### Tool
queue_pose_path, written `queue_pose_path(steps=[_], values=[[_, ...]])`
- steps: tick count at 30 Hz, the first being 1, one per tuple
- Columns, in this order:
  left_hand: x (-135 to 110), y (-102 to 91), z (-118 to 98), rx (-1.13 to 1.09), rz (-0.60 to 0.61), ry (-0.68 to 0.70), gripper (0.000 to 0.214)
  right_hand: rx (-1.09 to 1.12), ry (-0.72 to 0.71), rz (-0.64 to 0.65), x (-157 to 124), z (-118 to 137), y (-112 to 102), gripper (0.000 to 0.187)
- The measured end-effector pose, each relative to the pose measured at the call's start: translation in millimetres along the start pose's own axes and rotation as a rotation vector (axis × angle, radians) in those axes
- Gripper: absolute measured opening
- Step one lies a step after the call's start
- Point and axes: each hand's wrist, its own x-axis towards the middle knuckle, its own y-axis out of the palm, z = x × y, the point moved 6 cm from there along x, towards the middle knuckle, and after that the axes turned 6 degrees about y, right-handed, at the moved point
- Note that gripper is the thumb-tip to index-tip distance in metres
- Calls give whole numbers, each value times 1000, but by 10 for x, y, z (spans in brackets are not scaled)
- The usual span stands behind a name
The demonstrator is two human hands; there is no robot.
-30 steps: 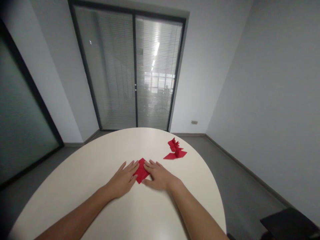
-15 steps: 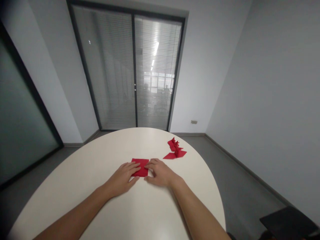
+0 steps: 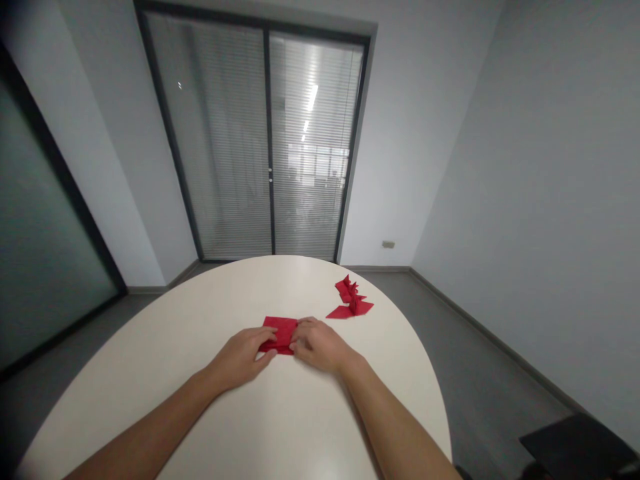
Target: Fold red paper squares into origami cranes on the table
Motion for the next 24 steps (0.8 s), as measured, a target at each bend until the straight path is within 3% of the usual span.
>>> queue_pose_path(steps=[10,19,24], values=[[22,20,74,-38,12,-79,18,-48,133,18,8,-70,20,23],[52,-21,13,2,-36,-37,17,-7,276,-65,-18,-207,89,21],[55,-22,28,28,-45,-83,14,28,362,-119,-5,-267,137,28]])
